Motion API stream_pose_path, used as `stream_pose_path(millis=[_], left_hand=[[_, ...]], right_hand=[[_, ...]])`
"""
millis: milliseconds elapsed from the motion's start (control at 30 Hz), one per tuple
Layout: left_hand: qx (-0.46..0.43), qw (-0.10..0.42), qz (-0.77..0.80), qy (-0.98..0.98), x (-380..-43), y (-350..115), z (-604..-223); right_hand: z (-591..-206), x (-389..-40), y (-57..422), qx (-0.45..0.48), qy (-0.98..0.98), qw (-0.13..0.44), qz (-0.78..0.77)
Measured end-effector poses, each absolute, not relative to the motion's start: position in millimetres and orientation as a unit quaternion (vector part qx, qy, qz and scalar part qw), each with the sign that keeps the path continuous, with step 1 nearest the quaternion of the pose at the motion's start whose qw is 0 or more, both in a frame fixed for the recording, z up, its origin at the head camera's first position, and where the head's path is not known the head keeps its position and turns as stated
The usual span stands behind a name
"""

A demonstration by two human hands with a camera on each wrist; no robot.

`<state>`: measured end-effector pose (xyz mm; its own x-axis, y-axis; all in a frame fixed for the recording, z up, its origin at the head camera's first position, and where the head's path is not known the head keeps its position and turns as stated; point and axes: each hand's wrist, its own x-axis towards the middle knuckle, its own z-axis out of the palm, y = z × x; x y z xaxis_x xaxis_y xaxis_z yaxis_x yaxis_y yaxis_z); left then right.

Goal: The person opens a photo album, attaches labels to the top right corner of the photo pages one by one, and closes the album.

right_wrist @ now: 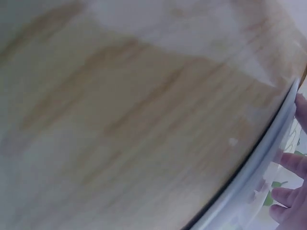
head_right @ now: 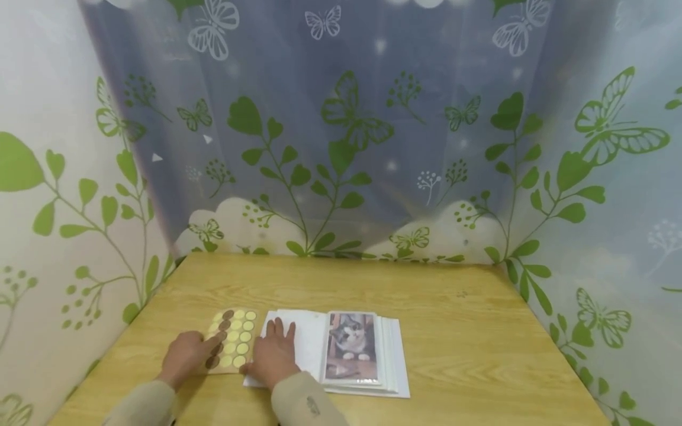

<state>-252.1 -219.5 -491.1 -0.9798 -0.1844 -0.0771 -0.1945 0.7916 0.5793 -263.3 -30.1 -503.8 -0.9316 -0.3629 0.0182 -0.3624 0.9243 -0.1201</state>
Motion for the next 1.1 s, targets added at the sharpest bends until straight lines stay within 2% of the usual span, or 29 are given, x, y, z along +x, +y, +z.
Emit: stream_pose_path(millis=[433,867,1100], left_hand=[[-0.088,-0.015,0.34,0.936,-254.7,-212.5,-497.9],[-0.079,-0.018,0.413,0.907,-257.4,-200.0,-487.0],[-0.077,-0.047,0.447,0.89,-259.8,-190.3,-477.7]], right_hand=[[-510.8,-263.9,-29.6,-0.199,0.978,0.011,-0.067],[-509.6,-264.2,-27.0,-0.226,0.968,0.007,-0.108],[-497.6,-265.8,-21.8,-0.215,0.956,-0.005,-0.198]])
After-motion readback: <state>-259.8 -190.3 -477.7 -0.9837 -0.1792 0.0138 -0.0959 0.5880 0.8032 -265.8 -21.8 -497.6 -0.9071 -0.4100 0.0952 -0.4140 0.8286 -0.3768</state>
